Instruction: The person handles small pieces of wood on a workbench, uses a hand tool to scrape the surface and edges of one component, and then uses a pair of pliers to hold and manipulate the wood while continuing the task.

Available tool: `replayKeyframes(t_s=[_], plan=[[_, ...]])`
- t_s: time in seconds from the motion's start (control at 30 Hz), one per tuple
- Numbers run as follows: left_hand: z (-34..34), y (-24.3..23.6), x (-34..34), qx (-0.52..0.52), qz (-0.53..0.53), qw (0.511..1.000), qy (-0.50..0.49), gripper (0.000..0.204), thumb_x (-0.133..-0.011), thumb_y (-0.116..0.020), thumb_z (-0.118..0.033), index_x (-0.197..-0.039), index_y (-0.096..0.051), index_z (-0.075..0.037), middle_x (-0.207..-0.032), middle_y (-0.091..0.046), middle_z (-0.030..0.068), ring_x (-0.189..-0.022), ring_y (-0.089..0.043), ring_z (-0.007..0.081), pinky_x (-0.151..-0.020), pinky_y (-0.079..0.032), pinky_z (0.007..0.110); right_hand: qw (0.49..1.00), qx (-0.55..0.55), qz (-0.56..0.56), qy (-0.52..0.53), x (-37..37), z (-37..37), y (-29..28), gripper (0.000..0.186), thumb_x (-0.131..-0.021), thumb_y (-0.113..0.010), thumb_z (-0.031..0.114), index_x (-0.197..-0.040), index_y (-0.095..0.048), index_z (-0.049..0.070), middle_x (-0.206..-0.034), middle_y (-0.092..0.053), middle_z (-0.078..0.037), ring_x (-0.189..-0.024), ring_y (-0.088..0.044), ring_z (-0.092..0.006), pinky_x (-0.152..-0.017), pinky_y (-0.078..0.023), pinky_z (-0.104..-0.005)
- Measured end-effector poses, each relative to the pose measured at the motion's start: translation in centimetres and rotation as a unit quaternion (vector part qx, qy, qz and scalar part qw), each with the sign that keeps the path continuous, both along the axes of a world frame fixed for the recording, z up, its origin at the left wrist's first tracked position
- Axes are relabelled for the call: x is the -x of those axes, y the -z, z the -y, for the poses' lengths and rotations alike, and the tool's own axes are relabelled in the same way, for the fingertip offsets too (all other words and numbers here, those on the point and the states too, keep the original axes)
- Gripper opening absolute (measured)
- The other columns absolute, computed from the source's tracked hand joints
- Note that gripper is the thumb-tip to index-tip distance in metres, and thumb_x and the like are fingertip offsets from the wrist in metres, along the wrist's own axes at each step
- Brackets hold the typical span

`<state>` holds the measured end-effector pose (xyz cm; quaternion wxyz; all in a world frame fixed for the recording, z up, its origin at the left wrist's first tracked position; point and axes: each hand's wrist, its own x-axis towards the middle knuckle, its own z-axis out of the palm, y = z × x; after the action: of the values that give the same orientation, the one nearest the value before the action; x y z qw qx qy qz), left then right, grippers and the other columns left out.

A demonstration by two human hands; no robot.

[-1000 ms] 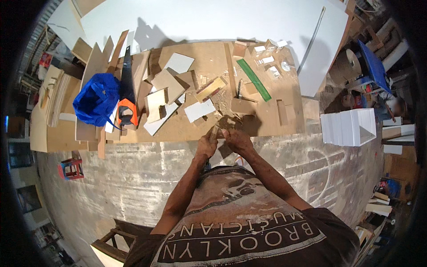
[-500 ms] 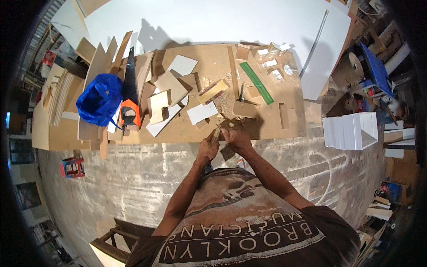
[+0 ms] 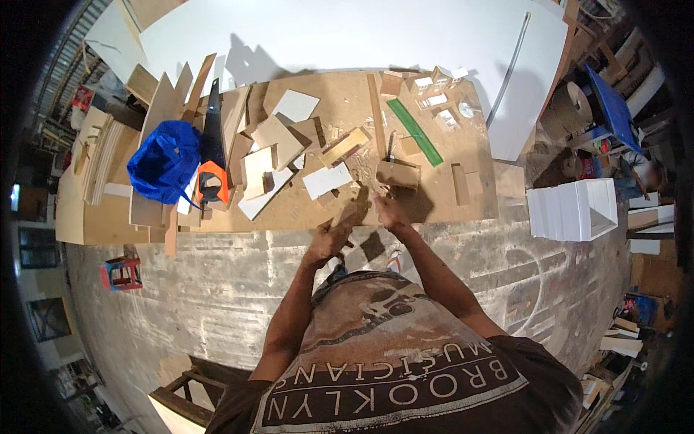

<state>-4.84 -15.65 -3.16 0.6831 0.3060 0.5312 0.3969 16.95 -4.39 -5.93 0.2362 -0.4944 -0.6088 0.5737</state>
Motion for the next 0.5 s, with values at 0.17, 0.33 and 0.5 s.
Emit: replayKeyframes(t_s=[0.17,0.33,0.5], plan=[[-1.2,-6.1,-1.9,0.034,0.145,0.989,0.014,0.063,-0.096,-0.063,-0.047,-0.139,-0.052,-0.002,-0.111,-0.068,0.0152,-0.082,-0.073,0.0245,-0.052,-0.061,0.031,0.956,0.187,-0.212,0.076,-1.9,-0.4,-8.6,0.027,-0.102,-0.059,0.036,-0.087,-0.056,0.015,-0.065,-0.042,0.006,-0.051,-0.040,-0.0025,-0.045,-0.027,-0.0202],[-1.8,-9.4,-4.5,-0.010,0.218,0.975,0.036,0.083,-0.094,-0.046,-0.072,-0.146,-0.046,-0.008,-0.120,-0.068,0.0139,-0.088,-0.073,0.0218,-0.048,-0.059,0.029,0.938,0.205,-0.275,0.044,-1.6,-0.6,-12.3,0.018,-0.101,-0.060,0.028,-0.095,-0.061,0.012,-0.067,-0.053,0.007,-0.044,-0.037,-0.0014,-0.037,-0.028,-0.0220],[-2.6,-9.5,-6.0,0.002,0.288,0.956,0.050,0.103,-0.086,-0.027,-0.087,-0.147,-0.044,-0.006,-0.126,-0.066,0.0196,-0.090,-0.072,0.0249,-0.051,-0.061,0.033,0.903,0.242,-0.344,0.083,-3.2,-0.2,-15.9,0.021,-0.102,-0.057,0.029,-0.094,-0.062,0.010,-0.062,-0.051,0.007,-0.043,-0.038,-0.0019,-0.037,-0.030,-0.0217]])
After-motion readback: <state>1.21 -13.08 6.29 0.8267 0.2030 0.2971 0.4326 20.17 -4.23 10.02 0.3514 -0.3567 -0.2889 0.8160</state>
